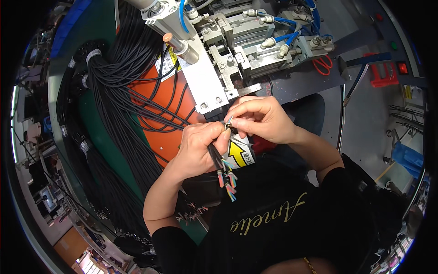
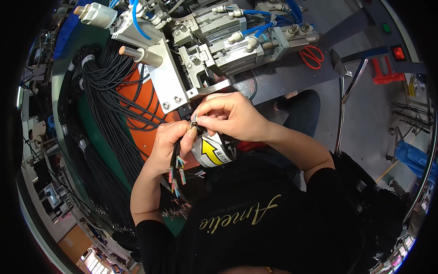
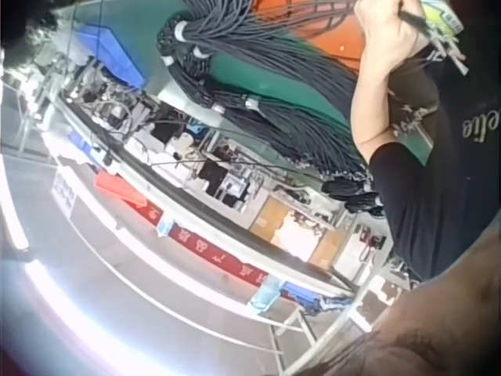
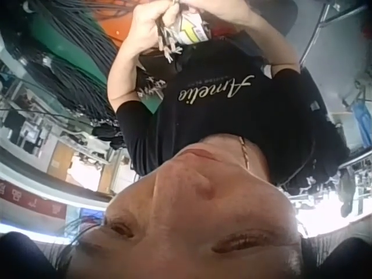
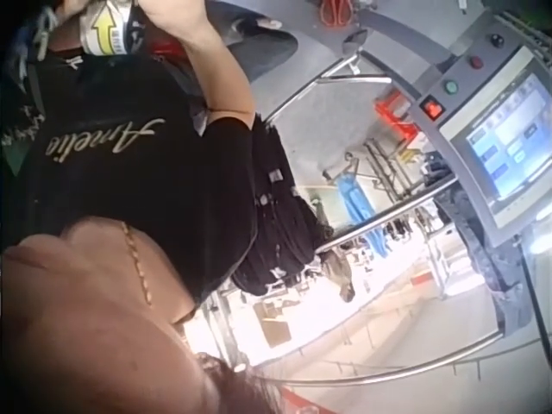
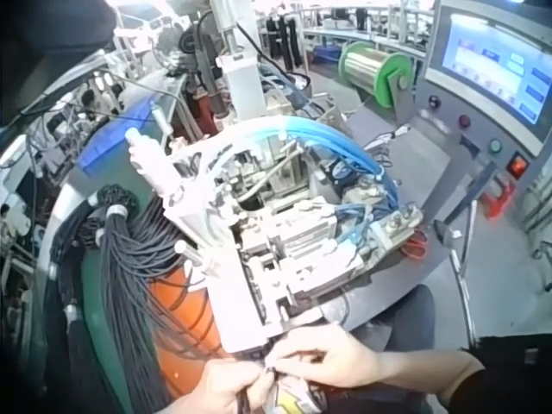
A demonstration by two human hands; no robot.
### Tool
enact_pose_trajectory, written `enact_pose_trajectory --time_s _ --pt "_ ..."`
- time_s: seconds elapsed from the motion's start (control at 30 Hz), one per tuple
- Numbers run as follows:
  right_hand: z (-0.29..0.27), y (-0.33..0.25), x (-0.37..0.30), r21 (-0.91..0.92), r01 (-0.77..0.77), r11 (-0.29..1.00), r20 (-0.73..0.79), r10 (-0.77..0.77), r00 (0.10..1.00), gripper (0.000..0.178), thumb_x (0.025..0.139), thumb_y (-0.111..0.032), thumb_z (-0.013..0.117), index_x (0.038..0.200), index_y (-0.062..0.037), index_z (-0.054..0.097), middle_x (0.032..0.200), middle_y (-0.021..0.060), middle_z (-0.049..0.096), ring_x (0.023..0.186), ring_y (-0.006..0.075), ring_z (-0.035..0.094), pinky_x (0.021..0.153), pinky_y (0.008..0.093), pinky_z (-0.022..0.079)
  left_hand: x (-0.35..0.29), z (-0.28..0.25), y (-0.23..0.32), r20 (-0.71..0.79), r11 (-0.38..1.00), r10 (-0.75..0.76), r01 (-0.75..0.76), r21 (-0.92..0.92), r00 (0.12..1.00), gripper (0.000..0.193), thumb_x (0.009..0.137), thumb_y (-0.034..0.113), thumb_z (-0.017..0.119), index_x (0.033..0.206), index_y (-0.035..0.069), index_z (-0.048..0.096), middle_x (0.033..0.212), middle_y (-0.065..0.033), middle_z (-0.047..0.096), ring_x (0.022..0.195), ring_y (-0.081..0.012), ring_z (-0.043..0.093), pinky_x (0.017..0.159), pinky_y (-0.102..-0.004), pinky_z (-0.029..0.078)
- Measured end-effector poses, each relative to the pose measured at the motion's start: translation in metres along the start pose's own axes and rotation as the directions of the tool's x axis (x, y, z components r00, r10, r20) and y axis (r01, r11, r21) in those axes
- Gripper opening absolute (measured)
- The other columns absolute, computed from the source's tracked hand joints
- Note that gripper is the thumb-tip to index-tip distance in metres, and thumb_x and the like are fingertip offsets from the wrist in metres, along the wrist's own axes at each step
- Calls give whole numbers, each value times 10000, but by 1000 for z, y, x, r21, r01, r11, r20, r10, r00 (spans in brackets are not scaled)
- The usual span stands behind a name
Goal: Assembling wire harnesses by inserting individual wires into a processing machine and organizing cable bundles.
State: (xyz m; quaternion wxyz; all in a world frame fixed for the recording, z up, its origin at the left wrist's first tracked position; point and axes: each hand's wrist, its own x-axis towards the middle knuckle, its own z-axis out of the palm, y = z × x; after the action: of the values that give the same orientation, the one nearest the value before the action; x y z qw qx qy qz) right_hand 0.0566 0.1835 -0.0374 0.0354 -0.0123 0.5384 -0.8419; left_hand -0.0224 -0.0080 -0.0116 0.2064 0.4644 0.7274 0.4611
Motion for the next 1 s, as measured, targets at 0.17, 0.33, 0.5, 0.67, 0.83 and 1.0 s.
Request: enact_pose_trajectory --time_s 0.17,0.33,0.5,0.67,0.83,1.0 --pt "3 -9 -3 -832 362 421 196 -388 901 109 826 68 623 905 15 676 841 48 628 567 76 517 479 194 383 0 11 14 -78 942 32 -4 337 996 68 783 -22 623 735 9 587 592 -63 540 473 -217 447 466 -305 392" --pt "2 -16 -4 -935 278 221 213 -279 937 84 806 58 628 861 5 664 861 32 635 529 69 468 475 198 356 1 17 14 -179 911 105 -22 413 978 48 789 -23 626 757 -4 595 613 -60 558 484 -205 451 470 -296 383" --pt "-2 -10 -2 -546 220 808 15 -254 967 53 778 29 684 804 8 643 852 29 637 529 73 506 443 226 352 5 5 12 -167 998 13 -3 62 986 37 788 -26 630 776 -5 603 632 -53 572 497 -186 458 481 -292 380" --pt "-2 -14 0 -55 -63 997 6 63 998 65 813 58 632 843 13 669 906 45 650 531 73 479 480 195 359 2 -5 4 -24 990 -45 41 -138 999 35 799 -24 628 786 2 607 646 -46 585 511 -170 465 494 -286 387" --pt "-4 -13 0 -86 5 996 53 0 999 45 811 51 649 827 12 663 927 38 649 531 66 476 470 202 354 8 -15 6 90 966 -103 121 -227 991 44 782 -29 627 771 6 603 619 -34 574 514 -166 462 507 -279 389" --pt "-7 -11 2 -559 228 797 100 -208 973 31 802 24 655 807 -4 644 902 30 632 502 103 471 452 228 362 4 -17 -1 192 973 -124 158 -168 973 129 749 -17 644 876 7 640 730 -57 600 551 -173 506 519 -291 411"
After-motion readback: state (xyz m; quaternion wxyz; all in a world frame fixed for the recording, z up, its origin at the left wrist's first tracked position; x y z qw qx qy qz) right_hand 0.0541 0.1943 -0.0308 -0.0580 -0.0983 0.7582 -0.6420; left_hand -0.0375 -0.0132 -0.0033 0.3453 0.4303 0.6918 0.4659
